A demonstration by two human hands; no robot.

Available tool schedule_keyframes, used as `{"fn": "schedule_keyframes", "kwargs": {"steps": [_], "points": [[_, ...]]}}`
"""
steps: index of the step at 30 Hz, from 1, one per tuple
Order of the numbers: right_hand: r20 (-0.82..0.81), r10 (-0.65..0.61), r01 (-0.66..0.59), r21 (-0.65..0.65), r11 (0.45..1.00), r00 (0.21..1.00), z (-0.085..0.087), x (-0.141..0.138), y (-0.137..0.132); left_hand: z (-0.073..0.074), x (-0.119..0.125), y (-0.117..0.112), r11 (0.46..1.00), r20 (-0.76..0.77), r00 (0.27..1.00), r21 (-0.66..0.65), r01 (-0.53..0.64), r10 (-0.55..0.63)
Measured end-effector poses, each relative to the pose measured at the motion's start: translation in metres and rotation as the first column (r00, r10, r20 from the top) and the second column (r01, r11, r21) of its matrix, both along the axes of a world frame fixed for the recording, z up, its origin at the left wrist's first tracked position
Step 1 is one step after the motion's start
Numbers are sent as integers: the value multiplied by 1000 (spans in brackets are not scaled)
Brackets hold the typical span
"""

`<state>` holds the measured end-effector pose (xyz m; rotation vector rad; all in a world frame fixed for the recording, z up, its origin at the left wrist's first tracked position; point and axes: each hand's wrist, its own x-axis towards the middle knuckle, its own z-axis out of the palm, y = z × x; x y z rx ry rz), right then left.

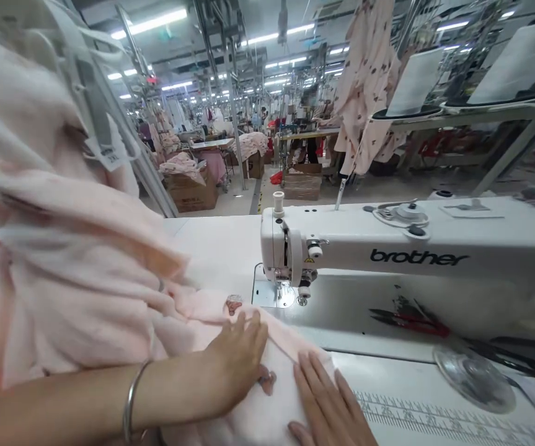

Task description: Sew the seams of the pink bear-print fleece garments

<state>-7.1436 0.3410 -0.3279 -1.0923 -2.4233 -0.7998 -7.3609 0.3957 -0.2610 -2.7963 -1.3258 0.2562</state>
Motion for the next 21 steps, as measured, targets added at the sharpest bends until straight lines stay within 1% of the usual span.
{"fn": "schedule_keyframes", "kwargs": {"steps": [2, 3, 5, 7, 8, 10, 12, 13, 14, 15, 17, 19, 21], "points": [[-14, -92, 92, 3, 996, 996, 2, -1, 30, -18, 6, 25, 998, 13, 999, 18, -53, 53], [-34, -132, 132, 1, 991, 991, 6, 0, 47, -23, 7, 41, 996, 36, 996, 33, -89, 87], [-73, -186, 186, -7, 982, 980, 16, 2, 75, -24, 5, 73, 987, 103, 983, 51, -155, 149], [-83, -218, 216, -31, 976, 972, 25, 0, 88, -16, 2, 96, 973, 144, 966, 54, -223, 213], [-86, -211, 208, -40, 977, 974, 26, -4, 87, -11, 2, 102, 973, 161, 963, 42, -226, 216], [-98, -133, 127, -63, 990, 986, 23, -17, 72, -2, 3, 105, 988, 199, 968, -10, -152, 151], [-143, -22, 7, -99, 995, 989, 12, -32, 47, 3, 6, 100, 996, 248, 966, -70, -58, 74], [-174, 14, -35, -117, 993, 985, 5, -38, 36, 3, 9, 97, 996, 265, 963, -88, -32, 54], [-197, 37, -64, -132, 989, 980, -1, -42, 27, 1, 11, 95, 995, 272, 960, -93, -37, 61], [-205, 40, -71, -146, 987, 978, -6, -45, 21, -2, 13, 94, 994, 267, 960, -88, -67, 89], [-185, 22, -50, -151, 987, 982, -9, -43, 17, -9, 16, 98, 988, 253, 956, -83, -133, 150], [-143, -2, -18, -138, 990, 990, -3, -35, 22, -15, 18, 106, 978, 240, 948, -80, -194, 208], [-118, -23, 7, -137, 991, 993, 6, -26, 28, -19, 19, 112, 971, 242, 941, -70, -227, 237]]}}
